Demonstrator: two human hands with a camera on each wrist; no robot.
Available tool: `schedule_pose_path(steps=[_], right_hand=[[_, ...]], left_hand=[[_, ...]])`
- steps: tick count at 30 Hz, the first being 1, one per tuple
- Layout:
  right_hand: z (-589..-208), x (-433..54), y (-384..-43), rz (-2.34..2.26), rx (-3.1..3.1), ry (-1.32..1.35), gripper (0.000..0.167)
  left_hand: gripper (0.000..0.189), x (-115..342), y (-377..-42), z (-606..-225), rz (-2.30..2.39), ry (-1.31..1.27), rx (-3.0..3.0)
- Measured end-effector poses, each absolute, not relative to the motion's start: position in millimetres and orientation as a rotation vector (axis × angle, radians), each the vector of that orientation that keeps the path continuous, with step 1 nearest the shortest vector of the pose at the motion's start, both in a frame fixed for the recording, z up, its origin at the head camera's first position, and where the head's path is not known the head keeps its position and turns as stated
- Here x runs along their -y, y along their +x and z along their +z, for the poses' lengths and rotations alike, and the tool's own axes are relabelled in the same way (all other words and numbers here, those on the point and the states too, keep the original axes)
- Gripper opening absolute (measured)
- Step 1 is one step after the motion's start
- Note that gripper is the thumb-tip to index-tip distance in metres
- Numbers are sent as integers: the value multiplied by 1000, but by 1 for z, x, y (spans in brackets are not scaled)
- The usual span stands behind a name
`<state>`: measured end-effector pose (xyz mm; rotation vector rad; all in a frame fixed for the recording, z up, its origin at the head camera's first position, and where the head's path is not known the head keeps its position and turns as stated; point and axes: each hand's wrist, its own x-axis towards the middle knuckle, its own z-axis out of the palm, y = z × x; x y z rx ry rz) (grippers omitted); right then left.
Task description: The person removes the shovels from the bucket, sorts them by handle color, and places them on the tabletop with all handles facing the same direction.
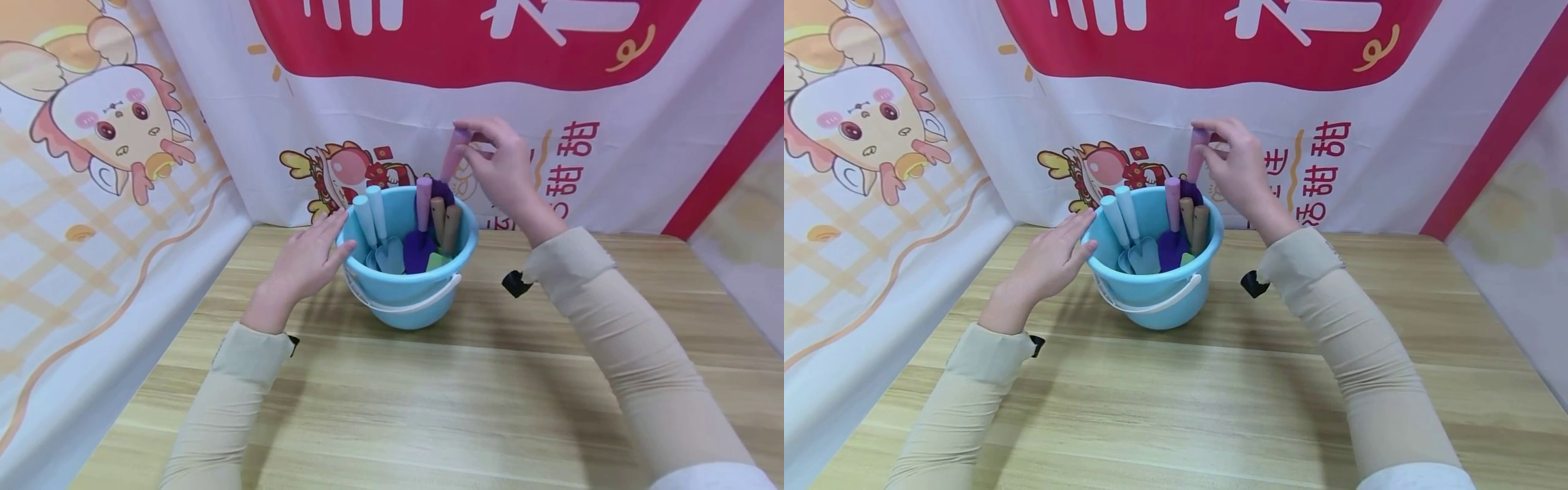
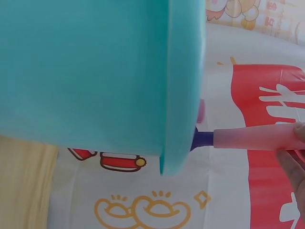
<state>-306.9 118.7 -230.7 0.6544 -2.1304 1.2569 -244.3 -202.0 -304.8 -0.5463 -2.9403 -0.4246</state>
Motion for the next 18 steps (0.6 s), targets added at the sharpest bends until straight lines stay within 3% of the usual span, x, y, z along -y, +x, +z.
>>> schedule_pose_path(steps=[18], right_hand=[[-218, -126, -304, 1326, 1958, 632, 34]], left_hand=[[71, 203, -245, -307, -424, -551, 2927]])
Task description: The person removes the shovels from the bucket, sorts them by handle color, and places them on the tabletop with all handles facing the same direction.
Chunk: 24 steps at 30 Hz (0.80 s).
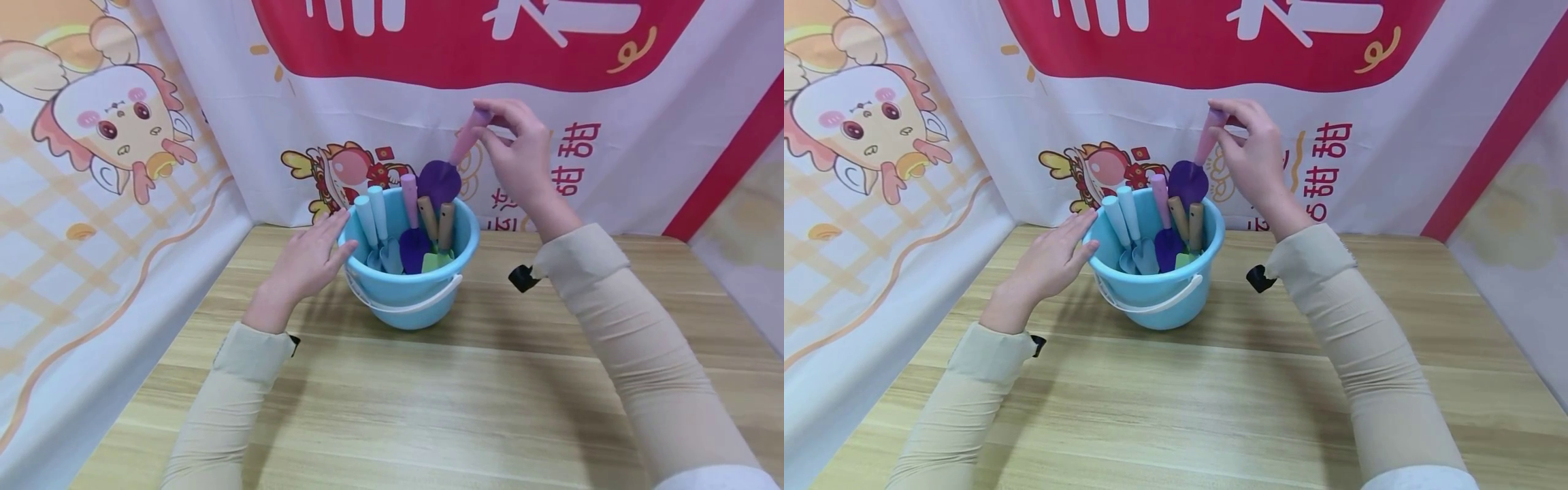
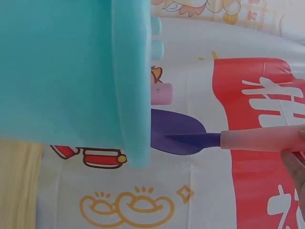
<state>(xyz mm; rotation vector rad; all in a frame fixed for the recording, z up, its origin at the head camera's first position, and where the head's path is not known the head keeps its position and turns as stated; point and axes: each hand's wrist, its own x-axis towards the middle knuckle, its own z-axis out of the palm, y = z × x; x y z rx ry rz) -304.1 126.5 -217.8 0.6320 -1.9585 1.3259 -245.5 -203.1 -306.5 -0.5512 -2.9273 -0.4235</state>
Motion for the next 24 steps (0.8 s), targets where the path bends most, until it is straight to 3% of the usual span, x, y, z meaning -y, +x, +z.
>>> schedule_pose_path(steps=[24], right_hand=[[-211, -151, -304, 1733, 1704, 471, 33]], left_hand=[[70, 212, -243, -306, -429, -573, 2929]])
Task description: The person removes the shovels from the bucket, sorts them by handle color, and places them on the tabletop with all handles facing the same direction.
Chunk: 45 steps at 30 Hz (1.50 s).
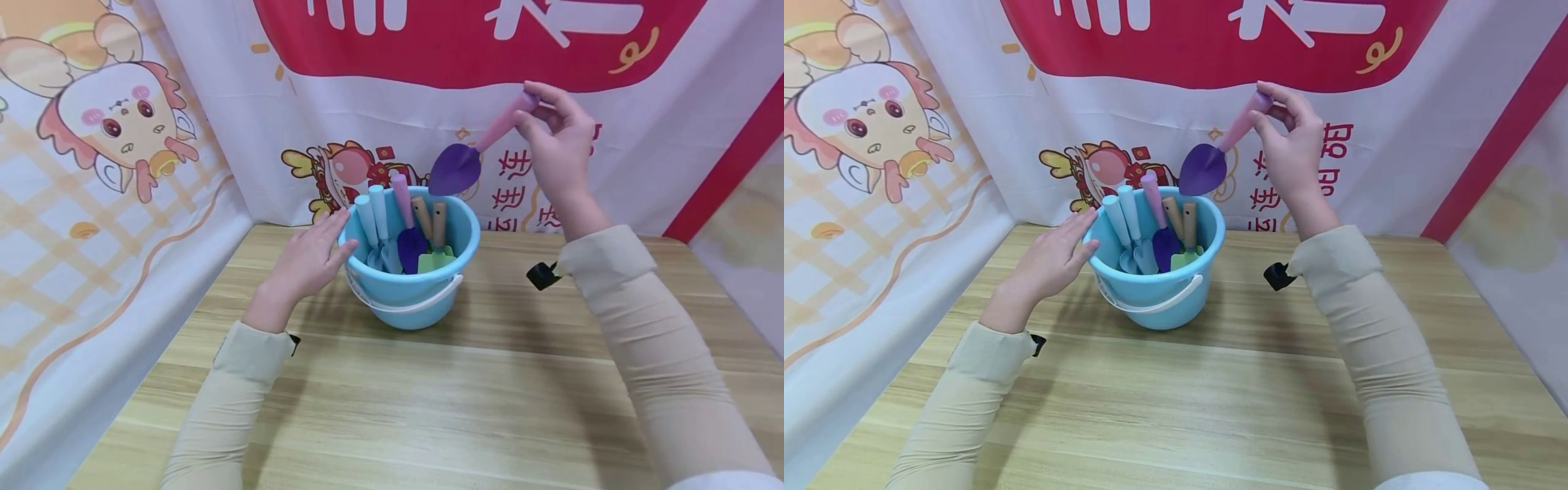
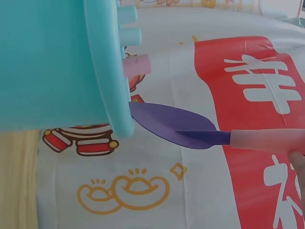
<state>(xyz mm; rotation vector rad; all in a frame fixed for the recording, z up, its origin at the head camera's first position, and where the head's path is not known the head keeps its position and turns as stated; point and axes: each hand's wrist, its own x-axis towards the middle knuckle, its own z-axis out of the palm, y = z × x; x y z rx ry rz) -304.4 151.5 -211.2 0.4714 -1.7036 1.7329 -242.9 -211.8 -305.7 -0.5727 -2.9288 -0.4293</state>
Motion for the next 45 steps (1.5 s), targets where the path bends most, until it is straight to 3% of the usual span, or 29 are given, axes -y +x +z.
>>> schedule_pose_path(steps=[15, 28, 45], right_hand=[[-208, -173, -307, 1928, 1592, 420, 33], [-222, -217, -304, 2039, 1495, 333, 37], [-246, -248, -301, 2178, 1323, 84, 46]], left_hand=[[70, 216, -246, -303, -438, -560, 2924], [71, 192, -248, -308, -414, -549, 2924], [70, 188, -249, -309, -369, -546, 2921]])
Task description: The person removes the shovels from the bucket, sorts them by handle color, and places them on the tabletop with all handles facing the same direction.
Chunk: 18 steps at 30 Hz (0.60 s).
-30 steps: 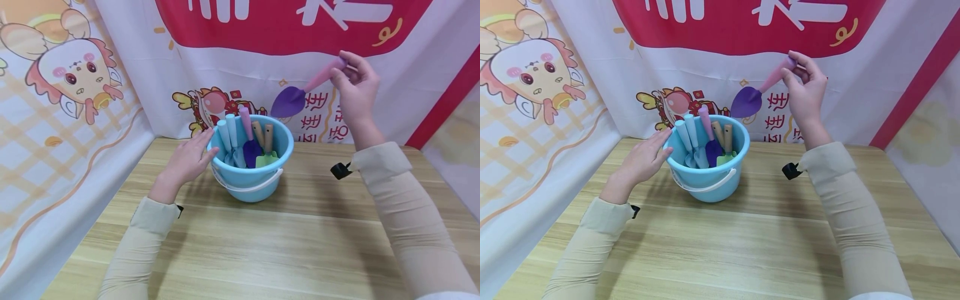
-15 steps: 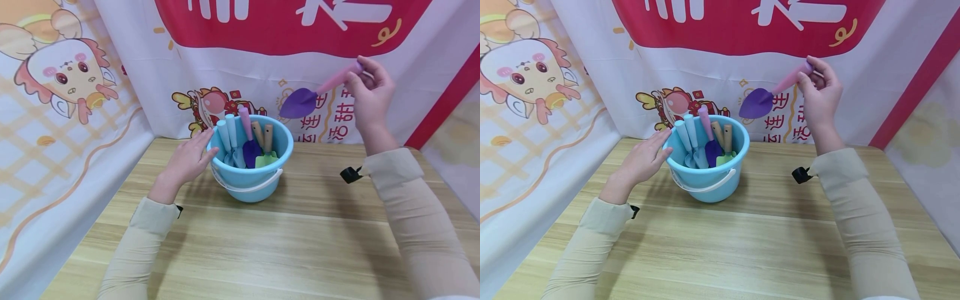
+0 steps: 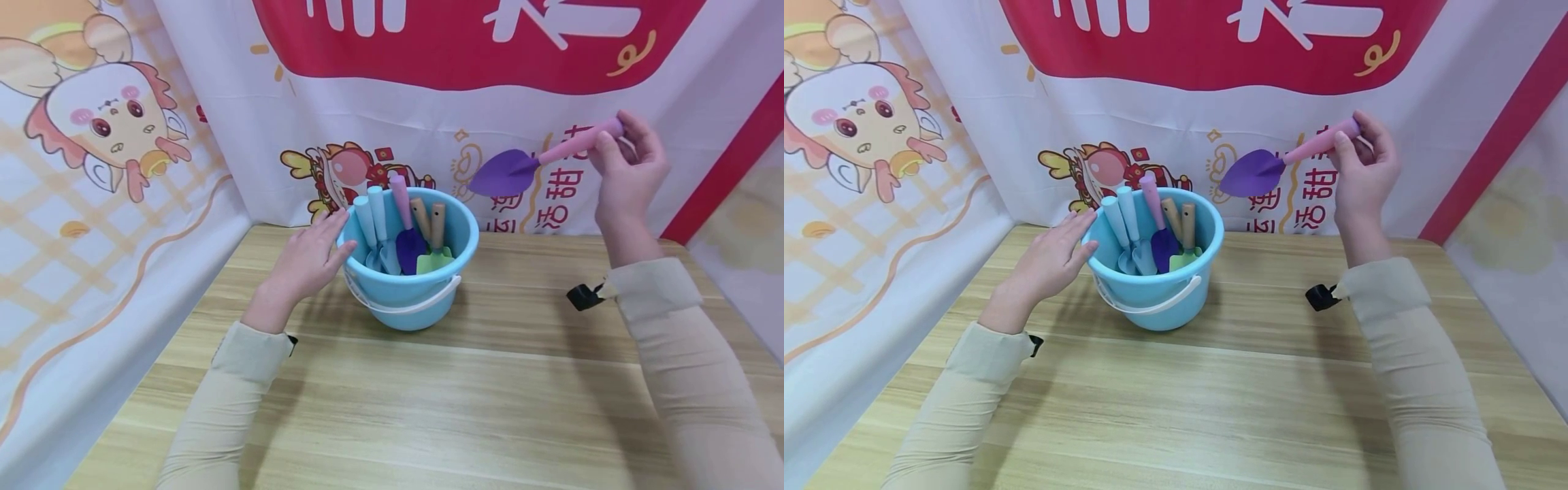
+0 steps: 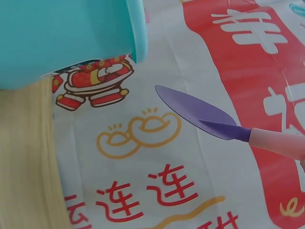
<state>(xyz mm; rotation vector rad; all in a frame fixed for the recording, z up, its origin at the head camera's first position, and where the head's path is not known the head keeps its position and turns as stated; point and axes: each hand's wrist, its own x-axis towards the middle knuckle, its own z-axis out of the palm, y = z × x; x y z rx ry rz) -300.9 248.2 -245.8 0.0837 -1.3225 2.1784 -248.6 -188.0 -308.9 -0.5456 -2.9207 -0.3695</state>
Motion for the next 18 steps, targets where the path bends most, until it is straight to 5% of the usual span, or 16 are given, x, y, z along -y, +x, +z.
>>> schedule_pose_path(steps=[18], right_hand=[[-273, -258, -327, 2290, 1257, -34, 43]], left_hand=[[72, 207, -257, -304, -373, -514, 2917]])
